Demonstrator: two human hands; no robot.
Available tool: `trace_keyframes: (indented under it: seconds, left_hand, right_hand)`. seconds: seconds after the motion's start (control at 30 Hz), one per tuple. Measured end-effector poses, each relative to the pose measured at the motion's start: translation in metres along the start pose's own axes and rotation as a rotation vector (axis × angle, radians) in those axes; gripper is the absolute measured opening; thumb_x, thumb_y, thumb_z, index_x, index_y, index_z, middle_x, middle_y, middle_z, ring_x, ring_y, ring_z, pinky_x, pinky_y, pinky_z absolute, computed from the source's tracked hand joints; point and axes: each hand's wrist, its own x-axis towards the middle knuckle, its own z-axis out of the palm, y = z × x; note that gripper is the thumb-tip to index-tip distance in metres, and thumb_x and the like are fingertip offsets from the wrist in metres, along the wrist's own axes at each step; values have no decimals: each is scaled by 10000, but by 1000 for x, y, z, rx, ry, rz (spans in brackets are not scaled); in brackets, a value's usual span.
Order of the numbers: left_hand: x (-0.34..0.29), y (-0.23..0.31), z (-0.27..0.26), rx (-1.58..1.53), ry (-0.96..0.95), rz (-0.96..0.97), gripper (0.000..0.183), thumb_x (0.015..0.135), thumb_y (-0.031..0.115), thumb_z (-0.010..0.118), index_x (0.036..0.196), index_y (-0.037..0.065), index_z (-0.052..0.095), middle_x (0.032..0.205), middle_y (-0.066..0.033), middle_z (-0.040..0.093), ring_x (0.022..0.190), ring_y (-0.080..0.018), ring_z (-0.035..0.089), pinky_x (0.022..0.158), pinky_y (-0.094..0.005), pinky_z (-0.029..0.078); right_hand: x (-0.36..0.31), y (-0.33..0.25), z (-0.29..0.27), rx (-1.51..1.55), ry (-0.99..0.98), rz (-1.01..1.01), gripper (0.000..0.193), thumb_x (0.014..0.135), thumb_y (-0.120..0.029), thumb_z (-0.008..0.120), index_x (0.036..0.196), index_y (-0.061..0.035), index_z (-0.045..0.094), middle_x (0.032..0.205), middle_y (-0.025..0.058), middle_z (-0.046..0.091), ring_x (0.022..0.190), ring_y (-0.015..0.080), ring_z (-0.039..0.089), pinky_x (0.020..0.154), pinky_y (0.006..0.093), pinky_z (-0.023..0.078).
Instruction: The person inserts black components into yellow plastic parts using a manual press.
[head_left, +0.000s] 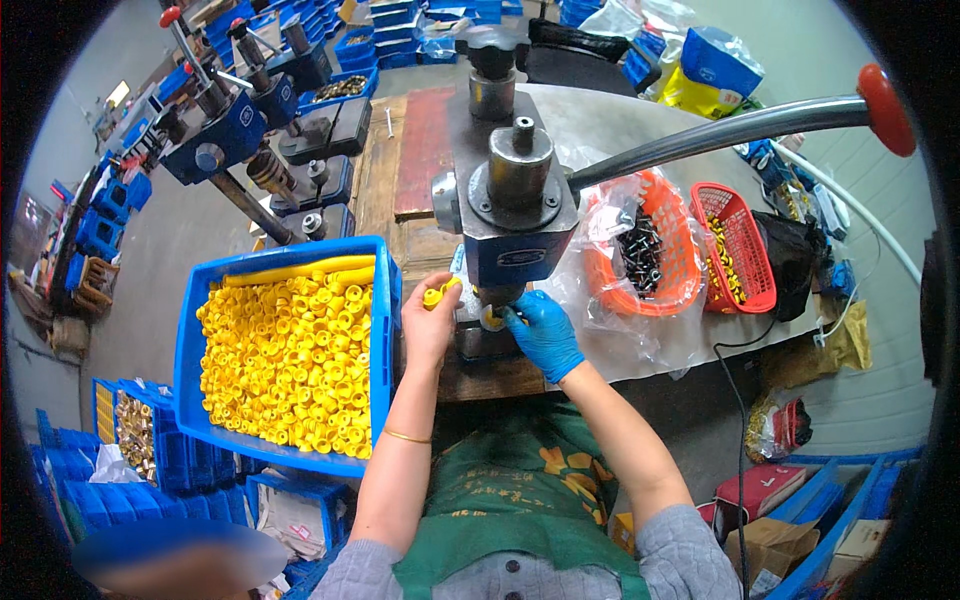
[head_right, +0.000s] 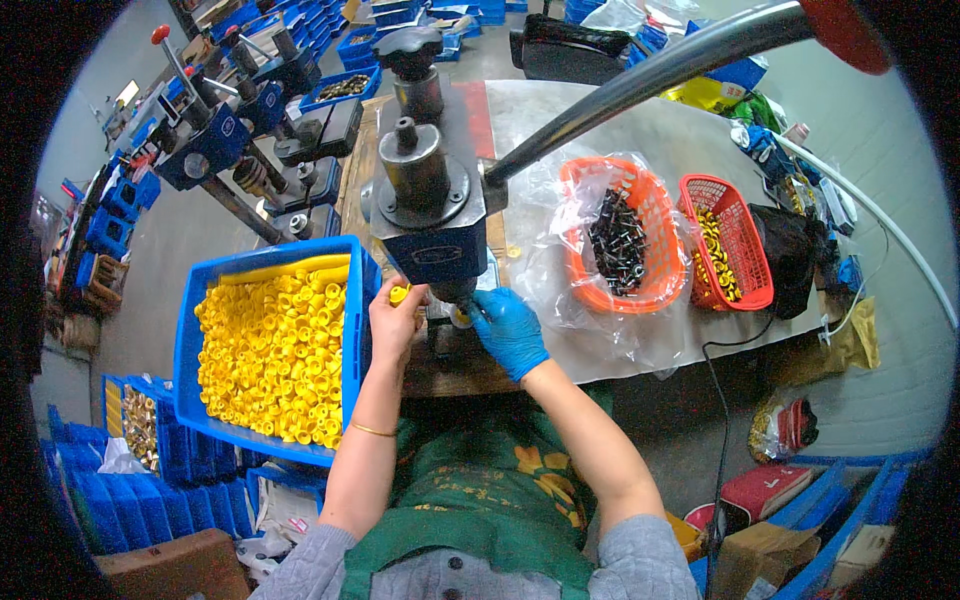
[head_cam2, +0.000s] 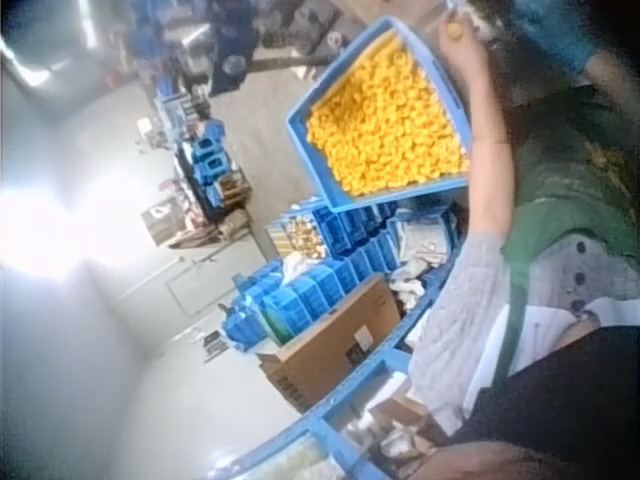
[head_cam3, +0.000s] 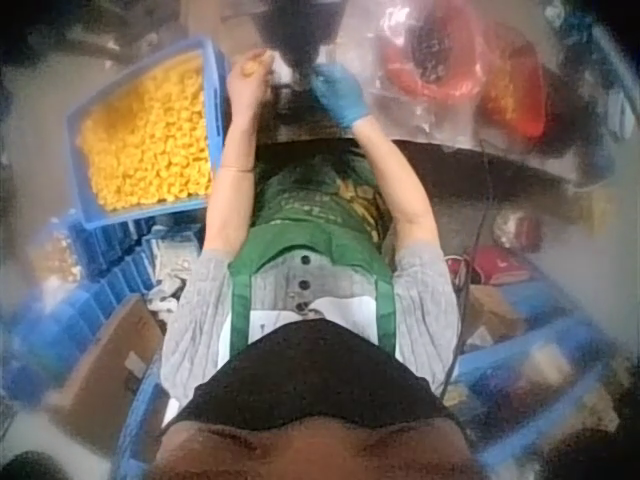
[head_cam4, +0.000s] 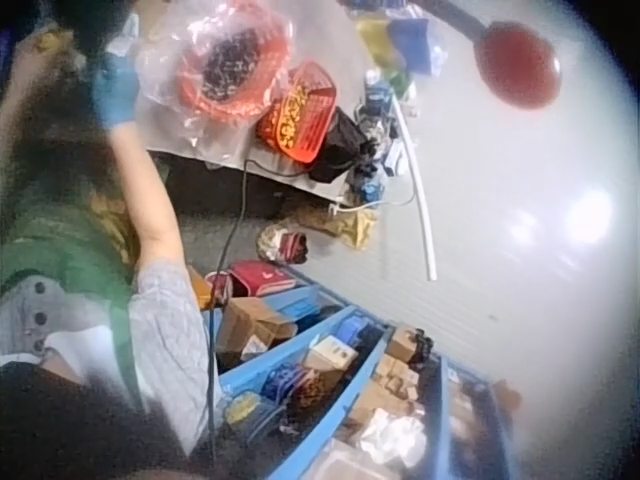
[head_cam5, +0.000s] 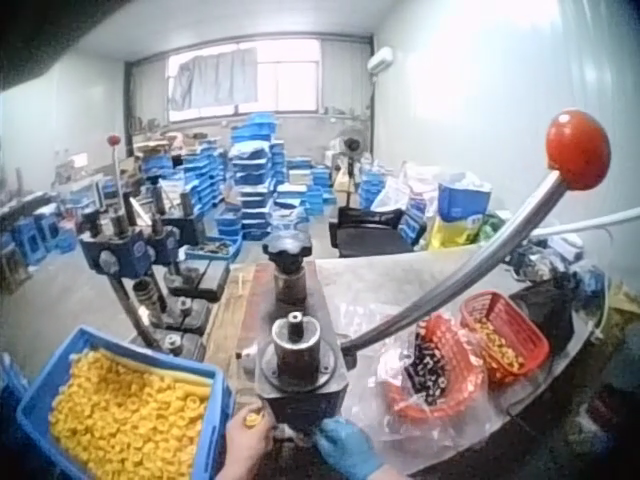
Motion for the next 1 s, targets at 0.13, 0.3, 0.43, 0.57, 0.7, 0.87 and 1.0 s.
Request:
trace_keyframes:
  seconds: [0.13, 0.3, 0.43, 0.57, 0.7, 0.87, 1.0]
  left_hand:
    - [-18, 15, -5, -491, -91, -205, 325, 768, 83, 624, 1066, 42, 500, 910, -67, 576, 693, -130, 577, 428, -173, 378]
    - [-27, 10, -14, -665, -175, -264, 281, 780, 86, 608, 1037, 61, 497, 897, -59, 569, 710, -129, 575, 426, -173, 382]
    - [-40, 12, -17, -704, -165, -301, 261, 784, 98, 602, 1017, 67, 488, 886, -60, 566, 709, -128, 569, 419, -170, 372]
    - [-44, 3, -17, -721, -200, -353, 257, 783, 98, 600, 1009, 66, 481, 895, -70, 561, 719, -132, 559, 416, -169, 360]
    - [-45, 5, -8, -761, -227, -377, 261, 779, 94, 601, 1004, 66, 471, 889, -62, 546, 711, -132, 551, 421, -160, 350]
    - [-46, -2, -10, -805, -183, -419, 279, 786, 97, 594, 1031, 67, 463, 906, -50, 533, 720, -125, 531, 402, -148, 329]
    - [-48, -6, -7, -837, -206, -448, 309, 788, 101, 593, 1064, 73, 458, 920, -37, 525, 724, -117, 519, 391, -142, 316]
  right_hand:
    - [4, 11, 9, -160, -6, -212, 142, 762, -213, 571, 758, -73, 596, 720, 133, 570, 649, 333, 537, 586, 407, 440]
    - [4, -11, -7, -104, -40, -206, 127, 766, -194, 567, 778, -72, 601, 720, 153, 567, 642, 322, 548, 586, 394, 447]
    - [32, -81, -116, 662, 327, -25, 297, 839, -53, 472, 1121, 38, 498, 1136, 119, 527, 1029, 193, 506, 911, 315, 385]
    - [65, -71, -238, 1466, 48, -441, 406, 868, -164, 396, 1226, 26, 372, 1253, 179, 404, 1128, 279, 431, 980, 363, 319]
    - [-82, 26, -424, 804, -201, -288, 576, 782, -103, 451, 1290, 17, 207, 1325, 187, 275, 1211, 283, 301, 1014, 353, 212]
    - [-81, -107, -196, 176, -443, -30, 818, 686, -44, 513, 1351, 16, 40, 1398, 194, 140, 1296, 283, 163, 1049, 341, 101]
    - [-74, -95, -170, -8, -340, -19, 784, 723, -21, 495, 1353, 15, 30, 1412, 175, 93, 1315, 229, 76, 1048, 318, 69]
